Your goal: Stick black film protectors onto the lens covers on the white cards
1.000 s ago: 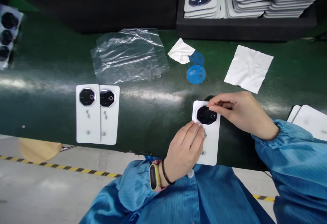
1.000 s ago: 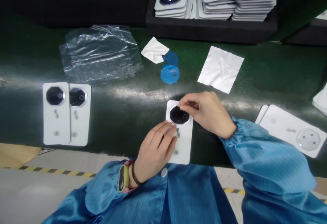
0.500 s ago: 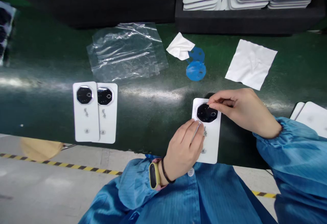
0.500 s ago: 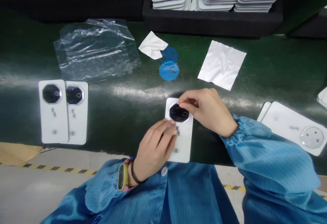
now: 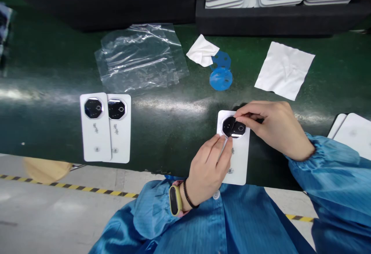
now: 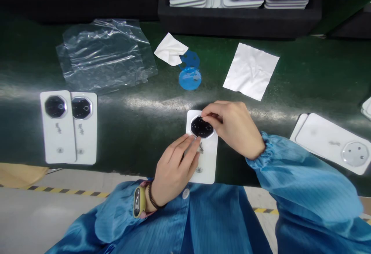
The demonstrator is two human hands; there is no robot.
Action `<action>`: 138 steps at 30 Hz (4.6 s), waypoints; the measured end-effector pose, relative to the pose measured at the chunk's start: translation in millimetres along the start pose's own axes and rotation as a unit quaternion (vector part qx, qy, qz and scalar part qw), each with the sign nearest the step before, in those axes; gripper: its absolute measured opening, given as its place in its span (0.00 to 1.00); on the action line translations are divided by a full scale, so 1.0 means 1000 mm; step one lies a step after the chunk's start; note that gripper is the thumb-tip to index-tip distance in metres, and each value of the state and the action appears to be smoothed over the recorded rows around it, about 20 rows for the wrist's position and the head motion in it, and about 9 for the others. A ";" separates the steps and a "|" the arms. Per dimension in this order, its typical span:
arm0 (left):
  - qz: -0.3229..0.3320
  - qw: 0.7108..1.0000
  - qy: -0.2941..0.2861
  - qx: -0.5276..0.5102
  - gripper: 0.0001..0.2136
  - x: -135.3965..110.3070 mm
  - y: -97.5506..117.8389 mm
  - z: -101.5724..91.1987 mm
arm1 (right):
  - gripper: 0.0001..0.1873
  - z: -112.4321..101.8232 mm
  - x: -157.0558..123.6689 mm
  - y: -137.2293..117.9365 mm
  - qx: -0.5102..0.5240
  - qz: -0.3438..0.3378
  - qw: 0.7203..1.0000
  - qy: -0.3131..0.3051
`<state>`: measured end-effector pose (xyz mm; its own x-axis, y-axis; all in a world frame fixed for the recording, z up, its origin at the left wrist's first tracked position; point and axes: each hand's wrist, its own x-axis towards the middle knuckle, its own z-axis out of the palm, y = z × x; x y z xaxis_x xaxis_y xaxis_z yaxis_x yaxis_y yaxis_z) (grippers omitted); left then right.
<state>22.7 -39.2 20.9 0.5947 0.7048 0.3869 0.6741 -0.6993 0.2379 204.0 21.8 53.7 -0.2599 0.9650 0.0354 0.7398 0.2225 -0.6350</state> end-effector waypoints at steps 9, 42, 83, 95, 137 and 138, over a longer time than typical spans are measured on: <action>0.003 1.000 -0.004 0.007 0.11 0.000 0.000 0.001 | 0.07 0.004 -0.003 0.004 -0.040 -0.033 0.998 0.030; -0.025 0.999 -0.043 -0.014 0.12 0.002 -0.005 0.002 | 0.15 0.004 -0.010 0.002 -0.079 -0.068 0.994 0.019; 0.007 0.999 -0.035 0.016 0.12 0.008 -0.008 -0.002 | 0.17 -0.002 -0.012 -0.008 -0.217 -0.127 0.968 -0.008; -0.019 1.000 0.021 0.012 0.15 0.007 -0.004 0.001 | 0.09 -0.005 -0.025 0.001 -0.059 -0.022 0.995 0.083; -0.415 0.526 -0.036 -0.741 0.10 0.046 -0.012 -0.043 | 0.12 -0.021 -0.044 -0.034 0.518 0.104 0.847 -0.059; -0.419 0.520 -0.036 -0.744 0.10 0.047 -0.012 -0.043 | 0.12 -0.021 -0.045 -0.034 0.526 0.102 0.842 -0.056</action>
<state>23.6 -3.0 74.6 0.4164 0.8015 -0.4291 -0.3426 0.5755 0.7426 203.5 -25.8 90.1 -0.2945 0.9359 -0.1933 -0.1682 -0.2499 -0.9536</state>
